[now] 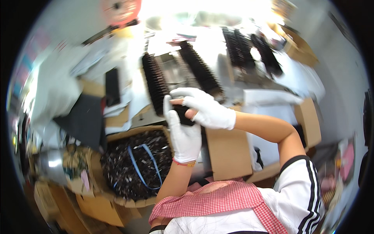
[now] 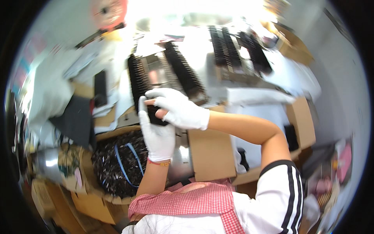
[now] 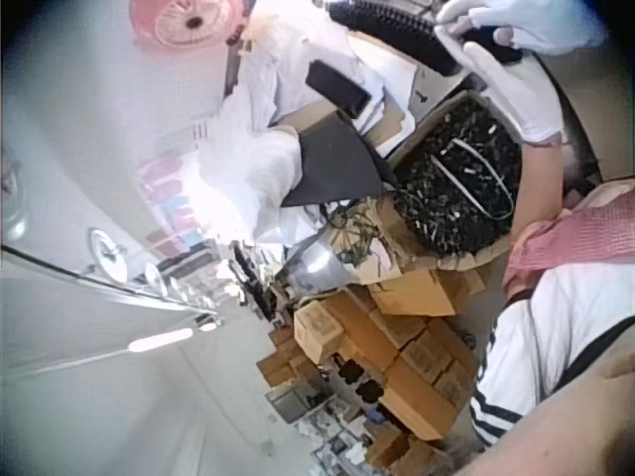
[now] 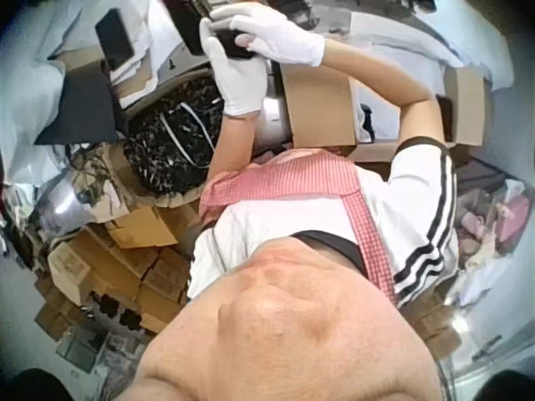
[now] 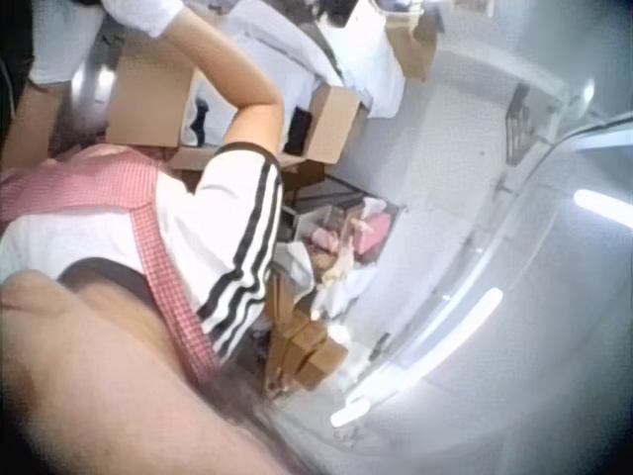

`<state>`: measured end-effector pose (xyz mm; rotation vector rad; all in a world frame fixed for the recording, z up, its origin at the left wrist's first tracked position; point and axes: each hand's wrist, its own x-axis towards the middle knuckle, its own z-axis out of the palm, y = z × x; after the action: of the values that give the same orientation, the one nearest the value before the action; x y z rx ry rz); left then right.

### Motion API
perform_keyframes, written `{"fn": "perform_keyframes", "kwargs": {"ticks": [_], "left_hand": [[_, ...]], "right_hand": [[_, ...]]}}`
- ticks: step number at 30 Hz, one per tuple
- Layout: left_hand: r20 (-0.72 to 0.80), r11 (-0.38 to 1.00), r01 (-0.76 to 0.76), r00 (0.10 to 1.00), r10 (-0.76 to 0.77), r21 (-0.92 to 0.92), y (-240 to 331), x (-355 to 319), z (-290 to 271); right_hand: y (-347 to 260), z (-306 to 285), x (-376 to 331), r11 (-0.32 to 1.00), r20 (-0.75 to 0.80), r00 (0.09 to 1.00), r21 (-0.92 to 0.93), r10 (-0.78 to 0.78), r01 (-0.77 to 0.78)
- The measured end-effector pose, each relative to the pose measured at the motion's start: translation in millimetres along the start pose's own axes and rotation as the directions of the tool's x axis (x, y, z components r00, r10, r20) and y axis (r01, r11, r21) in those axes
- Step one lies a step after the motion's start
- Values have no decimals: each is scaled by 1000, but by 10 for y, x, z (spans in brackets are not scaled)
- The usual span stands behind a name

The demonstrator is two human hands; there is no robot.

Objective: The person repeatedly picks small black components from a metal rack and places them into a cardboard box lined with white paper. The person handles the components one at a time, occasionally adjusting the rack or the box contents.

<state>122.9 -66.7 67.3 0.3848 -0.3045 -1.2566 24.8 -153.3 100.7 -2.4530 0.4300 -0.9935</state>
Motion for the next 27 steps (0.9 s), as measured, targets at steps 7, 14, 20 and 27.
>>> {"fn": "perform_keyframes", "kwargs": {"ticks": [7, 14, 20, 27], "left_hand": [[257, 932, 310, 900, -351, 187, -618, -393, 189], [284, 672, 547, 629, -724, 500, -994, -762, 365], [394, 662, 376, 578, -715, 649, -979, -776, 352], [363, 593, -22, 810, -461, 805, -512, -565, 141]], "right_hand": [[-500, -541, -1083, 850, -129, 941, -405, 312, -338], [-410, -1349, -2306, 630, -139, 672, -253, 728, -735], [35, -2584, -3511, 283, -263, 540, -628, 800, -725], [307, -2779, -4083, 46, -240, 292, -696, 926, -717]]}}
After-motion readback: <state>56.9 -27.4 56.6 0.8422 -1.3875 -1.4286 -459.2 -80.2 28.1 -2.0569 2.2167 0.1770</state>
